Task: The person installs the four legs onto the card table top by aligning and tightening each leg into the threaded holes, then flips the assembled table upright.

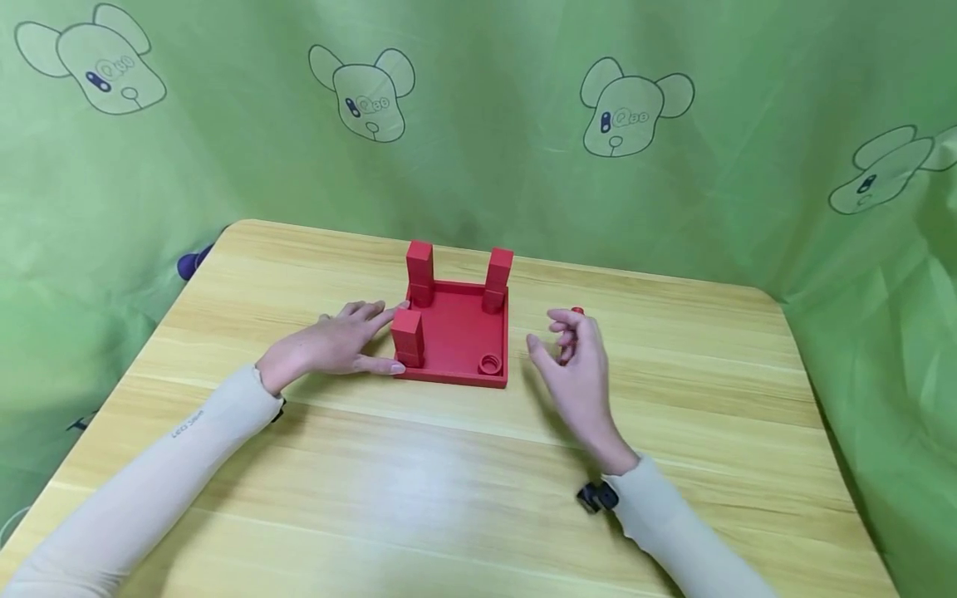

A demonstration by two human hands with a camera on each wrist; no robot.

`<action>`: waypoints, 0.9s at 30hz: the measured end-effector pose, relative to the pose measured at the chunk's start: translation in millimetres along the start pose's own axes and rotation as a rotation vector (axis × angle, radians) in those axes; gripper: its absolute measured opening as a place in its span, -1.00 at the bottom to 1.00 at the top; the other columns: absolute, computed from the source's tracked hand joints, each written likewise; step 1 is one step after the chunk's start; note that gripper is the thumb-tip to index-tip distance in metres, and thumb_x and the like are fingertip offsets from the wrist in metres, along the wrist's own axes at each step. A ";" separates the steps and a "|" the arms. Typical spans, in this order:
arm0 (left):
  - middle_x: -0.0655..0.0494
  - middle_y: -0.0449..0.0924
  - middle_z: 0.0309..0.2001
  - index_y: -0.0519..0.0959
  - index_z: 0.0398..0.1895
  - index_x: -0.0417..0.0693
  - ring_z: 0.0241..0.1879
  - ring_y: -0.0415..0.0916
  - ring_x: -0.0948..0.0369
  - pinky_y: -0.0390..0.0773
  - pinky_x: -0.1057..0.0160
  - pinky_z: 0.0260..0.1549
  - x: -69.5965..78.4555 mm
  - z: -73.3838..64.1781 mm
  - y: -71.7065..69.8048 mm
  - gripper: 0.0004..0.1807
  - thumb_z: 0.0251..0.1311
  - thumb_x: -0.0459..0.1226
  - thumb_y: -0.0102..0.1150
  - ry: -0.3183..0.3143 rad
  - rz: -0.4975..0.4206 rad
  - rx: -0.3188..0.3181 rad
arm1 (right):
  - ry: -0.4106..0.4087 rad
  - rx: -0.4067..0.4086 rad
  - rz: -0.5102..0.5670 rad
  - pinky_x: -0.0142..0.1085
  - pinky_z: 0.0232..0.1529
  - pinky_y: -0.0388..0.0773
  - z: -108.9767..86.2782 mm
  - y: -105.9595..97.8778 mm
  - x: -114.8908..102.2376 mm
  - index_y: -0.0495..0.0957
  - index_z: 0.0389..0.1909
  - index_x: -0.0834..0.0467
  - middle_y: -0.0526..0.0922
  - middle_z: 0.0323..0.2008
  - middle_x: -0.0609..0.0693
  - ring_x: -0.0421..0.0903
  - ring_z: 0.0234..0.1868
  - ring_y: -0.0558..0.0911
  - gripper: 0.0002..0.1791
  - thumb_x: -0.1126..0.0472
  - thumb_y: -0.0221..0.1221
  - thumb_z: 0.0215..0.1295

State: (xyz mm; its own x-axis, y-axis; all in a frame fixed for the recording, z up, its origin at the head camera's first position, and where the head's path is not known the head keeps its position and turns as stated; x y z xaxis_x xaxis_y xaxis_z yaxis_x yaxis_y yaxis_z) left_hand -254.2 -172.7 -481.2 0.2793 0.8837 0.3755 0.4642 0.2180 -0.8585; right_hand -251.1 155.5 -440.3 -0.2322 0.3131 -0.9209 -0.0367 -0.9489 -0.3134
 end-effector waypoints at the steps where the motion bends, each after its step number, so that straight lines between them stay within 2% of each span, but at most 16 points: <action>1: -0.27 -0.05 0.74 -0.17 0.85 0.26 0.66 -0.11 -0.39 0.06 -0.71 0.34 0.1 -0.1 -0.4 0.21 0.35 0.44 0.23 -0.002 0.000 -0.001 | 0.027 0.009 -0.050 -0.46 -0.22 0.42 0.2 -7.0 4.3 0.48 0.38 0.30 0.46 0.07 0.18 0.00 -0.09 0.42 -0.42 0.25 0.43 0.45; 5: -0.27 -0.05 0.73 -0.17 0.85 0.27 0.66 -0.10 -0.39 0.07 -0.71 0.34 0.5 -0.3 -1.4 0.21 0.36 0.43 0.23 -0.004 0.001 -0.004 | 0.122 -0.006 -0.243 -0.34 -0.10 0.36 0.9 -28.0 21.5 0.38 0.51 0.26 0.38 0.21 0.18 0.02 0.08 0.35 -0.22 0.00 0.46 0.44; 7: -0.27 -0.05 0.73 -0.17 0.85 0.27 0.66 -0.10 -0.39 0.08 -0.71 0.34 0.7 -0.3 -1.2 0.20 0.36 0.42 0.23 -0.004 0.002 -0.005 | 0.156 -0.028 -0.297 -0.28 -0.03 0.33 1.6 -34.5 30.1 0.31 0.55 0.29 0.36 0.25 0.23 0.05 0.14 0.33 -0.11 -0.06 0.47 0.43; 11: -0.26 -0.06 0.74 -0.18 0.85 0.28 0.66 -0.10 -0.38 0.06 -0.71 0.34 0.8 0.0 -0.5 0.21 0.36 0.43 0.23 -0.006 -0.001 -0.009 | 0.213 -0.096 -0.330 -0.30 0.01 0.34 3.5 -41.0 47.4 0.19 0.59 0.40 0.33 0.21 0.28 0.08 0.13 0.34 0.03 -0.11 0.48 0.42; 15: -0.25 -0.07 0.74 -0.19 0.84 0.30 0.67 -0.12 -0.37 0.04 -0.71 0.35 0.8 0.7 -0.5 0.21 0.36 0.44 0.22 -0.005 -0.006 -0.010 | 0.250 -0.169 -0.330 -0.40 -0.07 0.37 6.4 -43.2 59.1 0.13 0.58 0.50 0.34 0.12 0.28 0.07 0.05 0.35 0.08 -0.08 0.48 0.42; 21: -0.24 -0.06 0.74 -0.18 0.84 0.31 0.67 -0.11 -0.37 0.05 -0.71 0.35 1.1 1.6 -1.6 0.20 0.36 0.43 0.23 -0.006 -0.005 -0.006 | 0.306 -0.284 -0.361 -0.45 -0.11 0.47 9.5 -44.0 71.3 0.14 0.54 0.56 0.48 0.10 0.32 0.11 0.02 0.49 0.02 -0.03 0.45 0.46; 27: -0.24 -0.06 0.74 -0.20 0.84 0.31 0.67 -0.11 -0.37 0.06 -0.70 0.36 -1.2 2.5 0.8 0.20 0.36 0.44 0.22 -0.011 -0.001 -0.011 | 0.308 -0.358 -0.457 -0.14 -0.04 0.51 7.9 -49.4 73.8 0.30 0.39 0.51 0.54 0.08 0.33 0.16 -0.02 0.53 -0.24 0.04 0.36 0.51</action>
State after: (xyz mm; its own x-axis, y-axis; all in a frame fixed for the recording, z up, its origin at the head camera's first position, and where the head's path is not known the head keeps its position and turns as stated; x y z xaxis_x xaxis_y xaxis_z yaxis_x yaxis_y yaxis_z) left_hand -256.2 -172.5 -483.1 0.2694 0.8883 0.3720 0.4738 0.2141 -0.8542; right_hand -274.1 225.1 -490.9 0.0207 0.7291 -0.6840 0.2721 -0.6625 -0.6979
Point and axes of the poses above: each hand's wrist, its own z-axis towards the middle knuckle, its own y-axis out of the palm, x = y × z, the point moved 8 cm from there along z, towards the middle knuckle
